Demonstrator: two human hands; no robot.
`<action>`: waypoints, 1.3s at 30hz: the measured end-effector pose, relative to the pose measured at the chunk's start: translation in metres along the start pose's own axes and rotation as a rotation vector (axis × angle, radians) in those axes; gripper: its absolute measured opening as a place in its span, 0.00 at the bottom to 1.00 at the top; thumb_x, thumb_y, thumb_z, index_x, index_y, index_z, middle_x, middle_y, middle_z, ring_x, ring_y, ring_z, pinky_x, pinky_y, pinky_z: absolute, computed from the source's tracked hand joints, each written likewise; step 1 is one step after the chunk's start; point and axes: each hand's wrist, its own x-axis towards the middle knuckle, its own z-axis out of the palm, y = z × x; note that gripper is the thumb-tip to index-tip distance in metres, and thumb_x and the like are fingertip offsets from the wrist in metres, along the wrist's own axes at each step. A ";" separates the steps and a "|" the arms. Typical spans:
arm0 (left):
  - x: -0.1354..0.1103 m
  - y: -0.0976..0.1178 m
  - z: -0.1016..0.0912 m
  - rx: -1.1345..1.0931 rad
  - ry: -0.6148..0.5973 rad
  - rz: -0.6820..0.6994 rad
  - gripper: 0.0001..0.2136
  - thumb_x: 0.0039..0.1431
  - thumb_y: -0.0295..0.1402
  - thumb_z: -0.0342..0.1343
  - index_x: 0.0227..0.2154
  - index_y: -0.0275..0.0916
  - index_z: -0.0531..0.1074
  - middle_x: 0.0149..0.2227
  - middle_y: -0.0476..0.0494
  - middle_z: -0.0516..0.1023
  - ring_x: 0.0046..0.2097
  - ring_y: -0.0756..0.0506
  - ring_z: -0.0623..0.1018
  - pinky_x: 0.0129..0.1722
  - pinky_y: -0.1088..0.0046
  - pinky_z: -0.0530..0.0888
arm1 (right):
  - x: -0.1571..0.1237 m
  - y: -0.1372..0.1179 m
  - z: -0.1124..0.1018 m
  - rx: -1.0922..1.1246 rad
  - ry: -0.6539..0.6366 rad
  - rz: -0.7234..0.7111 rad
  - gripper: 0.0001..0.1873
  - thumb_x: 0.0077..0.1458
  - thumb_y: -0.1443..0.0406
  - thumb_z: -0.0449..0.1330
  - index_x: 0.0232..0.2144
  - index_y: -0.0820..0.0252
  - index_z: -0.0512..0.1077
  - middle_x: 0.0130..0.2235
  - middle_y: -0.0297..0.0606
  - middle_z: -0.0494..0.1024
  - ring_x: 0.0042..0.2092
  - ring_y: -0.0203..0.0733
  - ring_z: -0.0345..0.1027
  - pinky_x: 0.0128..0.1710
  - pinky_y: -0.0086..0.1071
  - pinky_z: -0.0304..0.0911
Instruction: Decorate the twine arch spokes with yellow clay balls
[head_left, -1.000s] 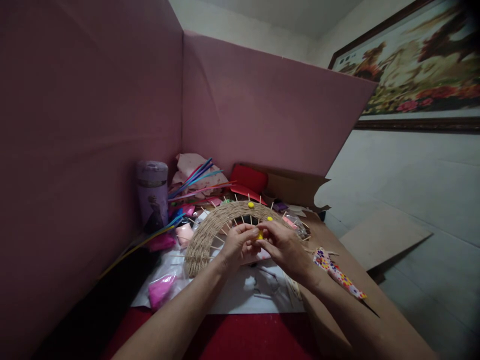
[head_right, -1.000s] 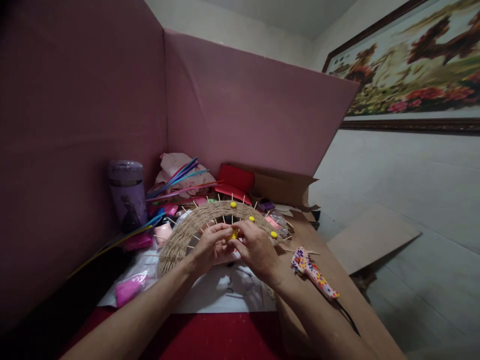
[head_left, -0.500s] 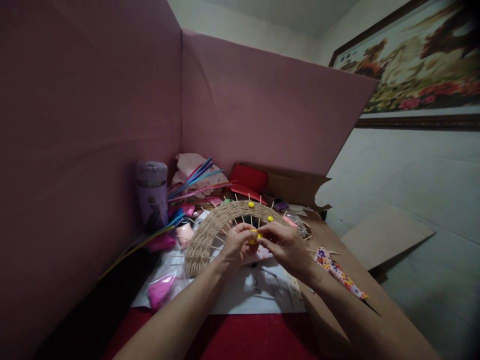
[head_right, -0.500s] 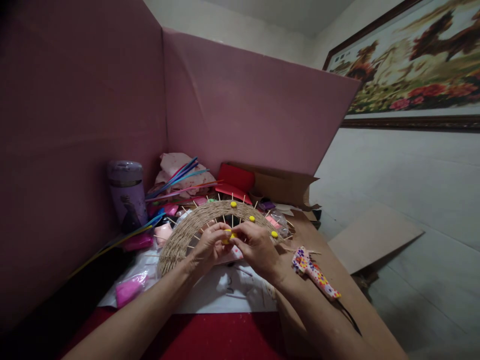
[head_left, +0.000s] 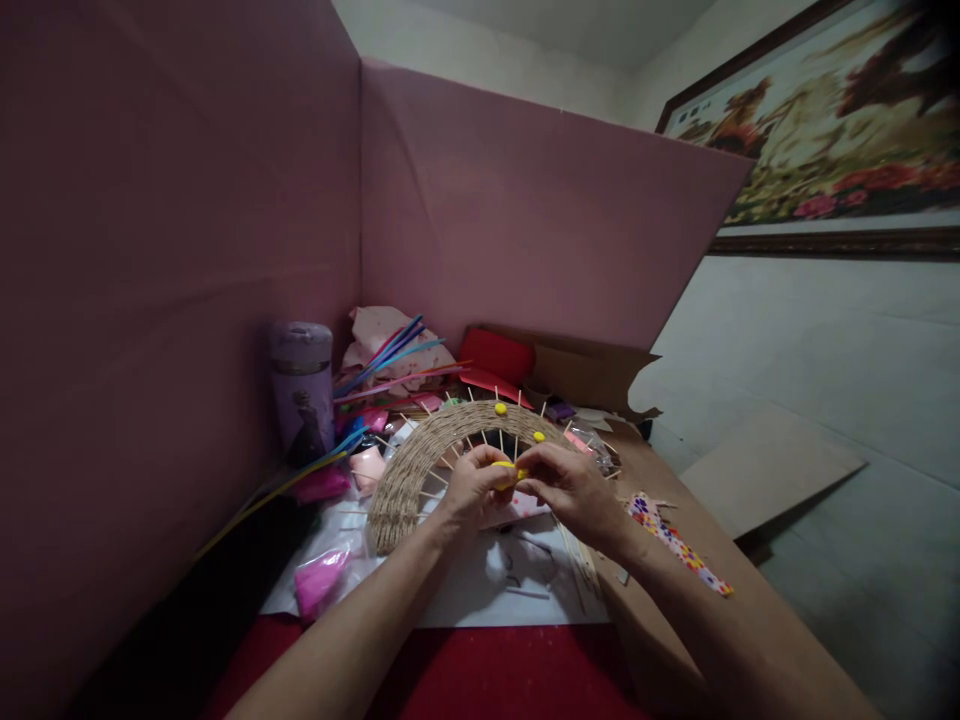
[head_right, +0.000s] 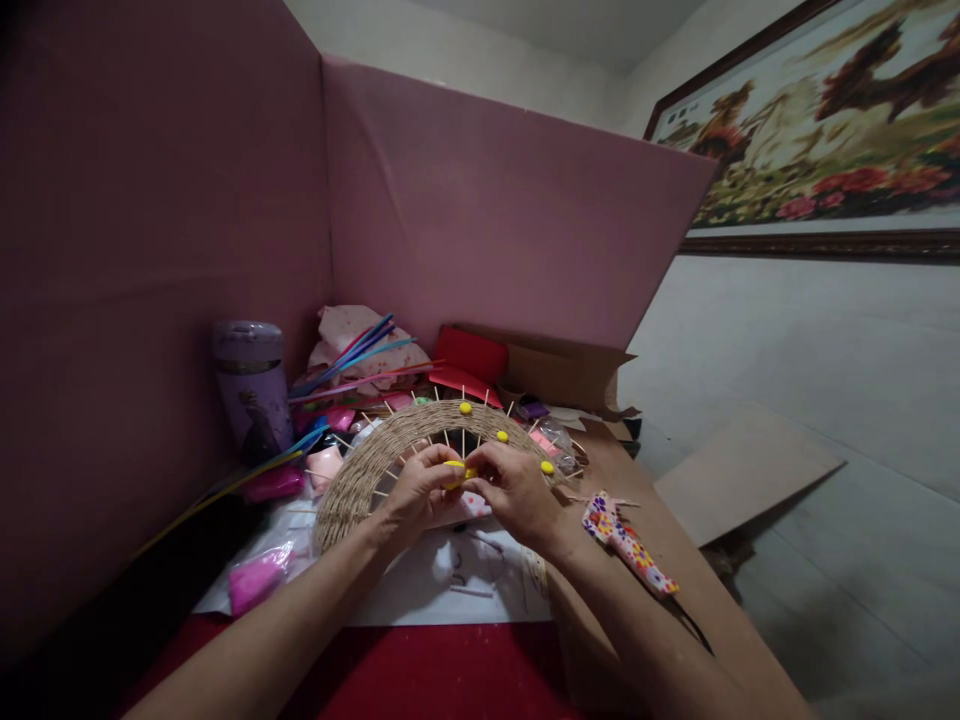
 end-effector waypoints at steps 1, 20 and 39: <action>0.000 0.000 -0.001 0.000 -0.004 0.005 0.12 0.33 0.29 0.66 0.21 0.35 0.67 0.16 0.54 0.67 0.18 0.56 0.65 0.19 0.80 0.60 | 0.000 0.000 0.000 0.003 0.001 -0.006 0.08 0.49 0.70 0.60 0.35 0.60 0.71 0.28 0.34 0.74 0.30 0.37 0.66 0.30 0.30 0.60; -0.001 0.000 -0.002 0.015 -0.010 -0.044 0.13 0.32 0.31 0.68 0.22 0.33 0.71 0.18 0.52 0.69 0.21 0.55 0.67 0.22 0.79 0.61 | -0.004 0.003 0.003 -0.175 0.009 -0.086 0.04 0.51 0.72 0.59 0.31 0.61 0.71 0.29 0.36 0.72 0.30 0.37 0.64 0.30 0.30 0.57; 0.004 0.009 -0.007 -0.150 0.082 0.020 0.13 0.34 0.31 0.66 0.26 0.33 0.73 0.20 0.49 0.70 0.22 0.54 0.67 0.22 0.79 0.62 | -0.004 0.006 0.004 1.034 -0.006 0.460 0.18 0.40 0.55 0.68 0.23 0.62 0.69 0.19 0.29 0.69 0.17 0.28 0.58 0.15 0.24 0.55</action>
